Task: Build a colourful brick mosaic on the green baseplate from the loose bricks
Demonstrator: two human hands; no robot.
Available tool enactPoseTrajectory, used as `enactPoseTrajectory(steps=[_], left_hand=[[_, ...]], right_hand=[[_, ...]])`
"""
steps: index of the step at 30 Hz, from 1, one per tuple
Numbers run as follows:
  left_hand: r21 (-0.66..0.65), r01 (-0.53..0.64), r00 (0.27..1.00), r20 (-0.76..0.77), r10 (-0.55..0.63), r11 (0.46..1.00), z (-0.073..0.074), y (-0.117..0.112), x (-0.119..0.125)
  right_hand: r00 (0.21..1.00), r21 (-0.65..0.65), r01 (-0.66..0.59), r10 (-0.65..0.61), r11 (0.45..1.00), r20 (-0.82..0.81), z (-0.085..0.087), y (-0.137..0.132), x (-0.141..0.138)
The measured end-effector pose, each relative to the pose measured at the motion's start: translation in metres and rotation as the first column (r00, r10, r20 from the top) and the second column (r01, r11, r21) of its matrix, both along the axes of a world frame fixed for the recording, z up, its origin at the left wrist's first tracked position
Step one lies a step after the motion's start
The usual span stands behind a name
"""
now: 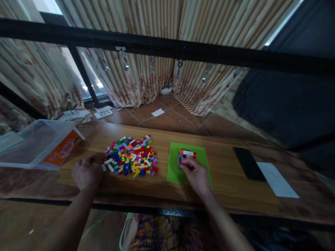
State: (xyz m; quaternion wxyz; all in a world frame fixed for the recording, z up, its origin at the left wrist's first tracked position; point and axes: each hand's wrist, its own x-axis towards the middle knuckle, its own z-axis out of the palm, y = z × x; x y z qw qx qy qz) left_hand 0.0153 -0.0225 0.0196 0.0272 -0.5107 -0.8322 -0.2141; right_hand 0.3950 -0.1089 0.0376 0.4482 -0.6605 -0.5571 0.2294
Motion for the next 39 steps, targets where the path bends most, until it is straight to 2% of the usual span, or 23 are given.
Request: enactPoseTrajectory(steps=[4, 7, 13, 19, 31, 39], left_hand=[[-0.042, -0.022, 1.0, 0.019, 0.023, 0.999, 0.003, 0.001, 0.001], [-0.093, -0.025, 0.999, 0.025, 0.028, 0.995, 0.006, 0.001, 0.002], [-0.133, -0.041, 0.999, 0.021, 0.044, 0.99, 0.011, 0.002, 0.004], [-0.115, -0.035, 0.999, 0.018, 0.037, 0.993, 0.013, 0.001, 0.007], [-0.089, -0.025, 1.0, 0.015, 0.026, 0.996, 0.008, 0.001, 0.004], [-0.079, -0.018, 1.0, 0.008, 0.018, 0.997, 0.008, 0.002, 0.003]], right_hand=[[0.987, -0.026, 0.158, -0.158, 0.987, 0.011, -0.003, 0.001, 0.048], [0.973, -0.025, 0.203, -0.199, 0.979, 0.116, 0.0, 0.011, 0.064], [0.937, -0.017, 0.158, -0.145, 0.987, 0.317, 0.002, 0.027, 0.062], [0.901, -0.035, 0.14, -0.112, 0.99, 0.418, -0.004, 0.03, 0.058], [0.957, -0.008, 0.226, -0.22, 0.974, 0.189, -0.005, 0.025, 0.06], [0.961, -0.028, 0.274, -0.273, 0.961, 0.049, -0.012, 0.031, 0.063]])
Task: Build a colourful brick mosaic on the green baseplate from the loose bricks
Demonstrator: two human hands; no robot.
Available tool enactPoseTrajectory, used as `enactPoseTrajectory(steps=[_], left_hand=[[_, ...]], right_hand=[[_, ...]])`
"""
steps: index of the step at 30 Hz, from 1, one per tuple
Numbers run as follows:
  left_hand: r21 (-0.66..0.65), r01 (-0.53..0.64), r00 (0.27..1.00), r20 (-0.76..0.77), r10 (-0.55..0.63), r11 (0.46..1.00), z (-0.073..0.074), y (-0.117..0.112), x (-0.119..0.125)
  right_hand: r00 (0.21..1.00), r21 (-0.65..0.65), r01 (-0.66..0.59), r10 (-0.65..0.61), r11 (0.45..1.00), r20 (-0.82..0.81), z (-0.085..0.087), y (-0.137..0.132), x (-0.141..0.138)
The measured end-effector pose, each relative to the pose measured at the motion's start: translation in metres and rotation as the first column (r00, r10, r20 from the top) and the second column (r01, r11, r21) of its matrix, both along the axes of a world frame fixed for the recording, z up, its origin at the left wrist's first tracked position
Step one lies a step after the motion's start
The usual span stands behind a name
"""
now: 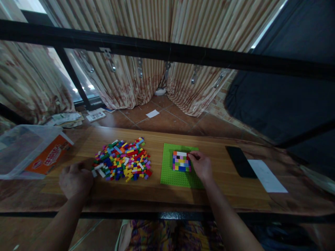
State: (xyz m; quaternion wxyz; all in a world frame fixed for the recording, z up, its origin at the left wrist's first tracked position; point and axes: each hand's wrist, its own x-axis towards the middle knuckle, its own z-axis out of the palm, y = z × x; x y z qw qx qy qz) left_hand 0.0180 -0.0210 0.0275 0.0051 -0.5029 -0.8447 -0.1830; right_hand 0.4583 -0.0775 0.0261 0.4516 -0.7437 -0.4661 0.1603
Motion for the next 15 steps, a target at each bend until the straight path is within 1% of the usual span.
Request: enactPoseTrajectory(steps=[4, 7, 11, 15], left_hand=[[-0.022, -0.004, 1.0, -0.002, 0.004, 1.0, 0.0, 0.0, 0.0], [-0.023, -0.01, 1.0, -0.002, 0.01, 1.0, 0.001, 0.0, 0.002], [-0.011, -0.004, 1.0, 0.006, 0.004, 1.0, 0.002, -0.001, 0.003], [-0.019, -0.021, 1.0, 0.021, 0.021, 1.0, 0.0, -0.001, 0.002]], right_hand=[[0.996, -0.001, 0.024, -0.024, 1.0, -0.09, -0.005, 0.005, 0.004], [0.989, -0.023, 0.018, -0.021, 1.0, -0.147, -0.006, 0.006, 0.007], [0.984, -0.034, -0.027, 0.02, 0.999, -0.175, -0.007, 0.007, 0.01], [0.982, -0.053, -0.034, 0.024, 0.998, -0.187, -0.007, 0.007, 0.011]])
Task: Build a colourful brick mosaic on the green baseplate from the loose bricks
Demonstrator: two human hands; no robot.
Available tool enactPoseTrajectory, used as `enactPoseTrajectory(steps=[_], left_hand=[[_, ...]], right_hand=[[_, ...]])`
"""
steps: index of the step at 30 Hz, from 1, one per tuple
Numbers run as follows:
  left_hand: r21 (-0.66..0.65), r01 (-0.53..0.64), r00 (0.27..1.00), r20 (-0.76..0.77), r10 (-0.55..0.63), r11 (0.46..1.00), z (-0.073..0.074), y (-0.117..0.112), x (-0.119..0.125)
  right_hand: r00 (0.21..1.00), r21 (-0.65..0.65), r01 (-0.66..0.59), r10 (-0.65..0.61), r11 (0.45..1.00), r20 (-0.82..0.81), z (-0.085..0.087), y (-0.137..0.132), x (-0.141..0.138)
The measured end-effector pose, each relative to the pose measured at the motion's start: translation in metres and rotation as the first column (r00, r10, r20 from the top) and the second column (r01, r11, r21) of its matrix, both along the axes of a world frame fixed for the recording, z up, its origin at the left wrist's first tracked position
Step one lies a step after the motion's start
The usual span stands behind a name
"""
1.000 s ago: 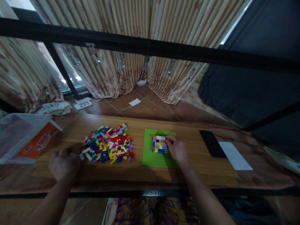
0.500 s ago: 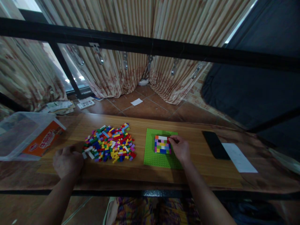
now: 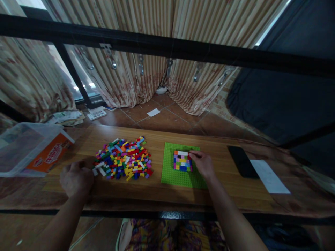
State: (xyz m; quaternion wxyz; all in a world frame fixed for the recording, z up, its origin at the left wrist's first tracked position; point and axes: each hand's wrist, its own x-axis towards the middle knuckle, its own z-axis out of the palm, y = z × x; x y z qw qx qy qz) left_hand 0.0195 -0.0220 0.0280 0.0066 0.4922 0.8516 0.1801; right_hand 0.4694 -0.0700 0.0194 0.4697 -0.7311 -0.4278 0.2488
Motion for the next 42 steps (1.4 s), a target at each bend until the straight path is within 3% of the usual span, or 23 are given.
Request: enactPoseTrajectory(steps=[11, 15, 18, 22, 25, 27, 34, 42], left_hand=[[0.065, 0.016, 1.0, 0.011, -0.017, 0.998, -0.003, 0.0, -0.002], [0.088, 0.058, 0.997, -0.048, -0.054, 0.994, -0.01, -0.001, -0.005], [0.117, 0.051, 0.997, -0.056, -0.044, 0.992, -0.014, -0.001, -0.007], [0.139, 0.049, 0.997, -0.067, -0.04, 0.989, -0.018, -0.001, -0.008], [0.144, 0.039, 0.998, -0.053, -0.031, 0.989, -0.02, -0.001, -0.008], [0.145, 0.04, 0.998, -0.045, -0.034, 0.989, -0.02, -0.001, -0.008], [0.139, 0.034, 0.999, -0.019, -0.031, 0.99, -0.016, -0.002, -0.006], [0.142, 0.038, 0.999, -0.033, -0.034, 0.989, -0.016, -0.003, -0.006]], right_hand=[[0.997, 0.012, 0.007, -0.006, 1.0, -0.081, 0.001, 0.0, 0.002], [0.973, 0.082, 0.159, -0.142, 0.984, -0.182, 0.0, -0.015, 0.0], [0.974, 0.143, 0.201, -0.183, 0.969, -0.13, 0.007, -0.03, -0.016], [0.996, 0.192, -0.084, 0.08, 0.978, 0.028, 0.023, -0.037, -0.057], [0.94, 0.182, -0.319, 0.286, 0.93, 0.186, 0.029, -0.027, -0.092], [0.895, 0.144, -0.403, 0.357, 0.904, 0.266, 0.028, -0.015, -0.112], [0.794, -0.051, -0.451, 0.427, 0.891, 0.434, 0.013, 0.033, -0.151], [0.758, -0.146, -0.444, 0.457, 0.884, 0.466, 0.007, 0.049, -0.157]])
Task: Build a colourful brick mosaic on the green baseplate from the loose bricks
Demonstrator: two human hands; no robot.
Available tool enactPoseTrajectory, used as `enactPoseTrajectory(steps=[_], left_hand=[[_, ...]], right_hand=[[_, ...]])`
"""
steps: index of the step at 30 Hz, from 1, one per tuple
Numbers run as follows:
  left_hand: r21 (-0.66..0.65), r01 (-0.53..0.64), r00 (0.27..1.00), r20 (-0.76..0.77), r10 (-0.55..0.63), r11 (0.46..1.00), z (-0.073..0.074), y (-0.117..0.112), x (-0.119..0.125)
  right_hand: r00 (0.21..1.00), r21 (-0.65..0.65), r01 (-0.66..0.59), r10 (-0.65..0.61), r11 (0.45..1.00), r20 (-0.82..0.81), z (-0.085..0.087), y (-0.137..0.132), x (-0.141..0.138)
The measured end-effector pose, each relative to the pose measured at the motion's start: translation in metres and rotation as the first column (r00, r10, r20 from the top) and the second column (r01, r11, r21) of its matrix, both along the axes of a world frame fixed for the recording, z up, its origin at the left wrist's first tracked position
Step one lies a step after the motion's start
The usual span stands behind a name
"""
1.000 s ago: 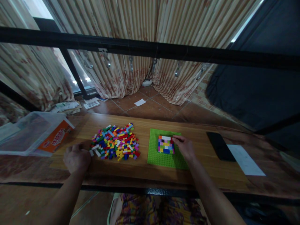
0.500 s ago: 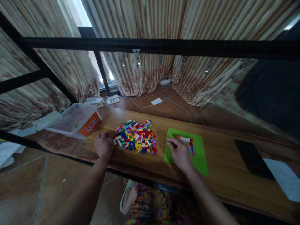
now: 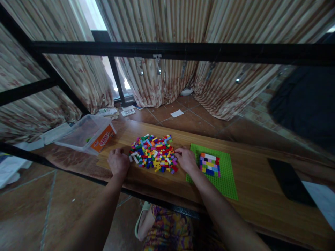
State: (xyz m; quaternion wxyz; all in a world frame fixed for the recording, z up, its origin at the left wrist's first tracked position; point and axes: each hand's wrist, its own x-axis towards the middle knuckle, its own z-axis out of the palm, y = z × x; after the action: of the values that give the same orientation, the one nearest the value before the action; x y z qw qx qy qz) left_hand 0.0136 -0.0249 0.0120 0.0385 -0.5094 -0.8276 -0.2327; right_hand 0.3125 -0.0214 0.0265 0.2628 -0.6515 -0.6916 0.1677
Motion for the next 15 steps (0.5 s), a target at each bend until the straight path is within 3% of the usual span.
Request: enactPoseTrajectory(steps=[4, 7, 11, 15], left_hand=[[0.012, 0.006, 1.0, 0.008, -0.007, 1.0, -0.001, 0.0, -0.001], [0.016, 0.004, 1.0, 0.022, -0.004, 1.0, 0.0, 0.0, 0.0], [0.01, 0.002, 1.0, 0.03, -0.003, 1.0, 0.003, 0.0, 0.001], [-0.003, 0.006, 1.0, 0.027, -0.006, 1.0, 0.005, 0.001, 0.001]], right_hand=[[0.997, 0.014, 0.006, -0.005, 1.0, -0.081, 0.005, -0.005, 0.0], [0.972, 0.016, 0.024, -0.019, 1.0, -0.233, 0.01, -0.02, 0.004], [0.864, -0.002, 0.032, -0.029, 0.999, -0.503, 0.012, -0.051, 0.02], [0.781, -0.057, 0.098, -0.112, 0.994, -0.615, 0.007, -0.083, 0.048]])
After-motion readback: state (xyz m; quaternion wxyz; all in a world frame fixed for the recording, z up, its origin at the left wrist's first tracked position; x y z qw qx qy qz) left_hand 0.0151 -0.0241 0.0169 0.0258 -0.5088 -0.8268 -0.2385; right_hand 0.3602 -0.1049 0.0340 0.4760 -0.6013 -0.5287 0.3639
